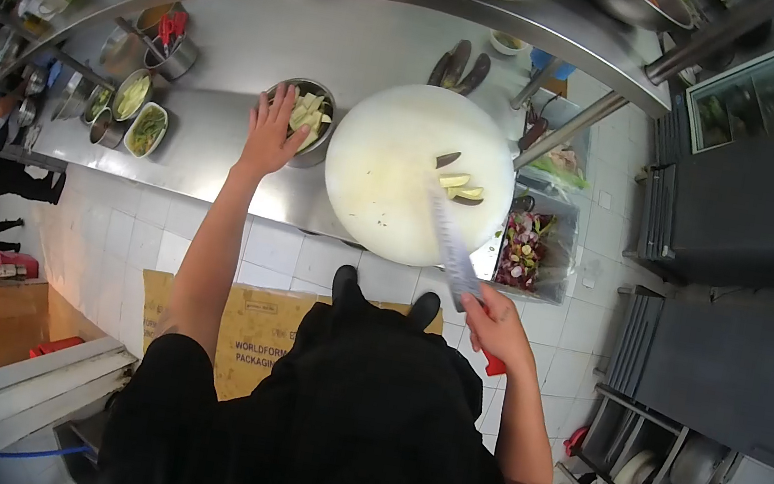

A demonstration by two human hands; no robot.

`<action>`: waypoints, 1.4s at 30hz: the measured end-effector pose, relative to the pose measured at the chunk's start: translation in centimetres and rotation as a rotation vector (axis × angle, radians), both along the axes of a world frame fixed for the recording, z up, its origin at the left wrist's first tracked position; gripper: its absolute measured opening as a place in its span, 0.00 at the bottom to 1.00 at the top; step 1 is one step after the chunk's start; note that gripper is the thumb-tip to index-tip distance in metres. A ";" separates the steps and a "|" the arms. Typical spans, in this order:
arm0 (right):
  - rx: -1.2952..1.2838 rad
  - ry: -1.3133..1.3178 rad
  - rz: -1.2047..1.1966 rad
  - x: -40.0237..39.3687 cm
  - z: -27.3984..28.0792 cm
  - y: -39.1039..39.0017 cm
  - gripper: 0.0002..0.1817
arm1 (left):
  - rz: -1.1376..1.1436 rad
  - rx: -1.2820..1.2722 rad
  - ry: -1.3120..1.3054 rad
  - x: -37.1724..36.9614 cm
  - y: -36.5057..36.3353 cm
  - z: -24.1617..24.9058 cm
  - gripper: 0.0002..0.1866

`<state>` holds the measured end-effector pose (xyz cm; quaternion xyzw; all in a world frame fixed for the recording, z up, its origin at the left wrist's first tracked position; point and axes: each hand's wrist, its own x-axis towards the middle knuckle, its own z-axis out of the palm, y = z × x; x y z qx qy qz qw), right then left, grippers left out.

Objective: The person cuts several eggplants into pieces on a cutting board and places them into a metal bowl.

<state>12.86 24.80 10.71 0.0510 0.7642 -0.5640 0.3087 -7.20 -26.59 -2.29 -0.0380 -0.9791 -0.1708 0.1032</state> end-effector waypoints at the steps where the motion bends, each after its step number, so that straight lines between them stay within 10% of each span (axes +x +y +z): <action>1: -0.005 -0.012 -0.078 0.9 -0.5 1.4 0.16 | 0.032 -0.037 0.021 -0.1 1.0 0.7 0.48; 4: -0.044 -0.083 -0.238 2.4 -1.9 5.0 0.16 | 0.089 -0.171 0.187 -0.1 6.4 5.2 0.46; 9: -0.186 -0.300 -0.272 3.9 -4.5 6.8 0.16 | -0.464 0.388 -0.151 -0.7 20.2 6.2 0.36; 19: -0.307 -0.300 -0.245 0.0 -7.4 3.6 0.16 | -0.473 0.213 -0.053 5.5 31.7 3.4 0.33; 36: 0.061 0.037 0.309 -11.7 0.6 -15.6 0.20 | -0.018 0.147 0.294 0.7 6.8 6.9 0.29; 42: 0.028 0.003 0.144 -6.2 -0.9 -7.0 0.18 | 0.002 0.065 0.228 -1.6 3.0 4.5 0.32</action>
